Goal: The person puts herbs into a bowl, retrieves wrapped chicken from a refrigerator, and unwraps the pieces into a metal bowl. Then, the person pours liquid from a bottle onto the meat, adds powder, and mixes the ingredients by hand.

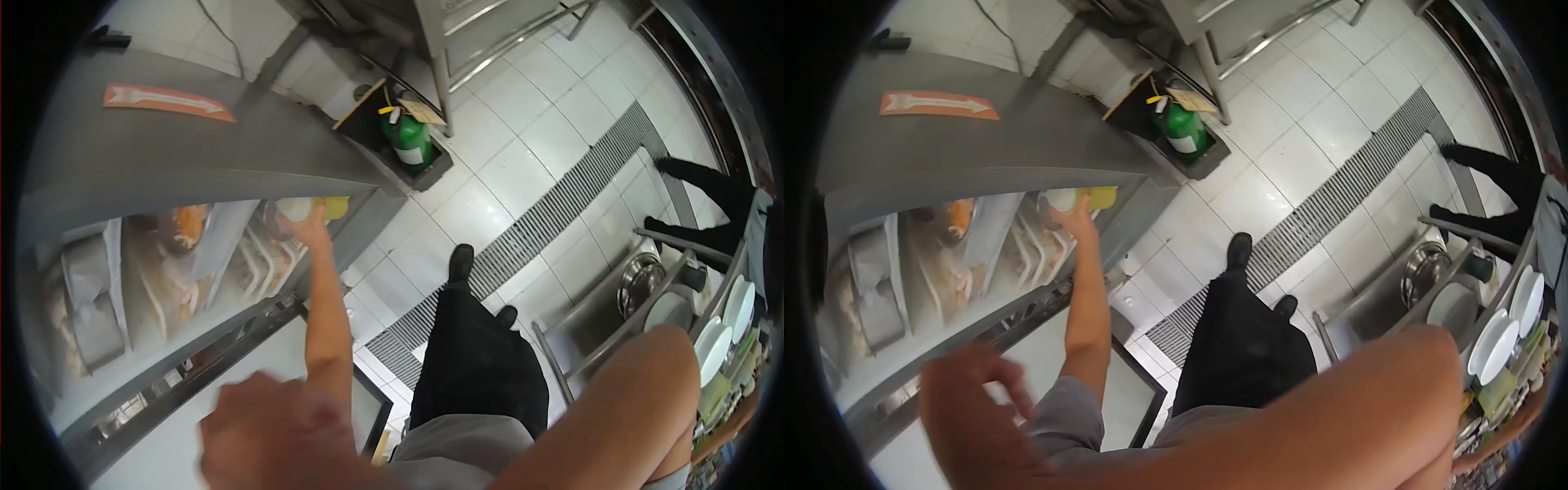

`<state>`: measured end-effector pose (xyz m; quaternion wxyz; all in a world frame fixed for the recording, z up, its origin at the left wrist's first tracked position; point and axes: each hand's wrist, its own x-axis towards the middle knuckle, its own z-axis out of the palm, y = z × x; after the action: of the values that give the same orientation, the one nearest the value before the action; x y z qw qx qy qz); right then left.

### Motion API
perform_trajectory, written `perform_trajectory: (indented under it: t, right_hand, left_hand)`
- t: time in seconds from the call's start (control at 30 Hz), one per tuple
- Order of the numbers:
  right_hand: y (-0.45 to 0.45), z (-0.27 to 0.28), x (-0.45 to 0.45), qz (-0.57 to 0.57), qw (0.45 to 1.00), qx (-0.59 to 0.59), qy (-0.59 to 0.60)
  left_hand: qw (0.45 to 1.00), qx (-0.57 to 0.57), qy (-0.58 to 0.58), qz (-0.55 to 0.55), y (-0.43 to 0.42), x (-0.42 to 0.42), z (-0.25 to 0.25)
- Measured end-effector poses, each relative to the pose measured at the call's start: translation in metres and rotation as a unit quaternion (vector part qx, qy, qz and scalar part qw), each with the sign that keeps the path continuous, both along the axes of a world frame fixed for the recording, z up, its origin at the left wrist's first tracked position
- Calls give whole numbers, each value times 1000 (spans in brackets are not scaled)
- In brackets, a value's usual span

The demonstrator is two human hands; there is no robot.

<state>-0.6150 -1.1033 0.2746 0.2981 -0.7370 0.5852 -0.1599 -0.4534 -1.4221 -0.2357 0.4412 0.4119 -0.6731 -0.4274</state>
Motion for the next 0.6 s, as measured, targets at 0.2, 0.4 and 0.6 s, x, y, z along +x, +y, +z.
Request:
perform_trajectory:
  t: [0.2,0.4,0.6]
  right_hand:
    - [53,-3,1,-161,978,89,97]
    - [216,-110,21,-421,897,112,-82]
    - [396,-150,142,-741,627,81,-224]
  left_hand:
    - [997,34,-67,-1,59,28,35]
    - [932,182,-65,-305,164,5,151]
    - [749,39,-21,-662,326,-146,257]
